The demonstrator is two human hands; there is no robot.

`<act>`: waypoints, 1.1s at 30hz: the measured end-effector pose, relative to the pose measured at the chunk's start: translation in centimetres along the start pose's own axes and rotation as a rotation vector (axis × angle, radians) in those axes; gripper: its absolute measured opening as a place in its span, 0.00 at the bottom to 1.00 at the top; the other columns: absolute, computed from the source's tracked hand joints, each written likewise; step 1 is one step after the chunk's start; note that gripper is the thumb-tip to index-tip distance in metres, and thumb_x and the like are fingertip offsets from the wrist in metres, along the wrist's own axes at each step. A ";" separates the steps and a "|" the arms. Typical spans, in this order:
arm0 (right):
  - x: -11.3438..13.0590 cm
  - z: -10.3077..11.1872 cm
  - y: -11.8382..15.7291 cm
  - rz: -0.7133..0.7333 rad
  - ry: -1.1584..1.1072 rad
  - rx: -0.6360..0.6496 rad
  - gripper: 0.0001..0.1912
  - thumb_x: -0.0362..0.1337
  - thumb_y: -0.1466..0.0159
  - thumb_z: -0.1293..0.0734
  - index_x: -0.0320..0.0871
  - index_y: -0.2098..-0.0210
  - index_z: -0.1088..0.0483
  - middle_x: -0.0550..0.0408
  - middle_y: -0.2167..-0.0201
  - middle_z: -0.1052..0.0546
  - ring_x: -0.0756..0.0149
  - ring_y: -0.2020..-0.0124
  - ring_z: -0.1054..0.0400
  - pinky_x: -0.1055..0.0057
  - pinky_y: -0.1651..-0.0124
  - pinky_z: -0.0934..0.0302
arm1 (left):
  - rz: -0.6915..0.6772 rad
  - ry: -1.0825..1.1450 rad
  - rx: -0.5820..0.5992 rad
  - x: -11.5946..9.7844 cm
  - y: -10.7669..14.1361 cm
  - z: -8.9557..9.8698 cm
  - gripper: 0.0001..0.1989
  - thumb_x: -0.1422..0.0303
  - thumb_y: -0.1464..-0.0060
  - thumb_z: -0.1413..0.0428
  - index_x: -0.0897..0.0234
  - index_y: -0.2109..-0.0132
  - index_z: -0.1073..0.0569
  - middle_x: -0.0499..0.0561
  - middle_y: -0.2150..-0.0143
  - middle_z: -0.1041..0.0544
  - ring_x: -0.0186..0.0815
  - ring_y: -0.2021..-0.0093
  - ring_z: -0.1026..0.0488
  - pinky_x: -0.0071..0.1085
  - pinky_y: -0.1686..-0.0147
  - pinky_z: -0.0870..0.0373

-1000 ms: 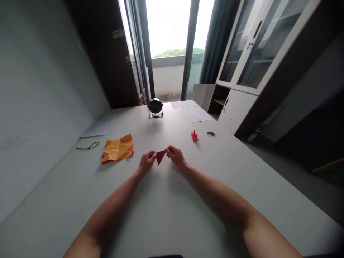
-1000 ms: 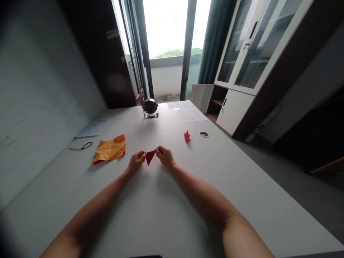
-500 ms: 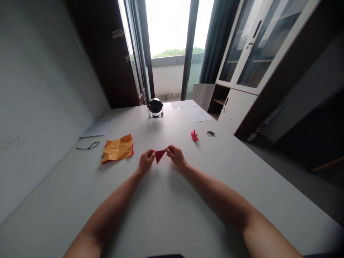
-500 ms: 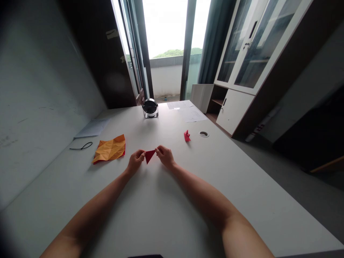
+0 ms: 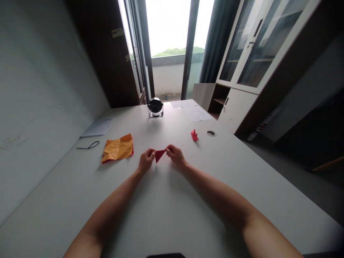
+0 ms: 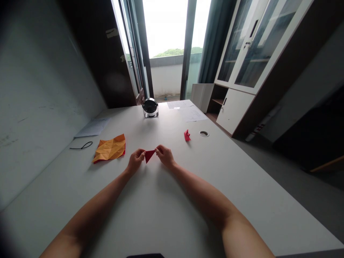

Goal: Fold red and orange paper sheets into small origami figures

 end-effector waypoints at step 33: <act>-0.3 -0.3 0.0 -0.012 -0.035 0.048 0.13 0.46 0.35 0.37 0.44 0.69 0.31 0.57 0.77 0.26 0.68 0.75 0.33 0.72 0.69 0.40 | -0.007 0.048 0.019 0.5 0.0 -0.2 0.11 0.62 0.41 0.48 0.63 0.62 0.26 0.45 0.74 0.30 0.32 0.73 0.34 0.26 0.72 0.39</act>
Point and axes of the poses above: each hand's wrist, its own y-axis away from the middle knuckle, its own z-axis out of the back of the hand, x = y × z, the point moved 5 cm from there along -y, towards the middle knuckle
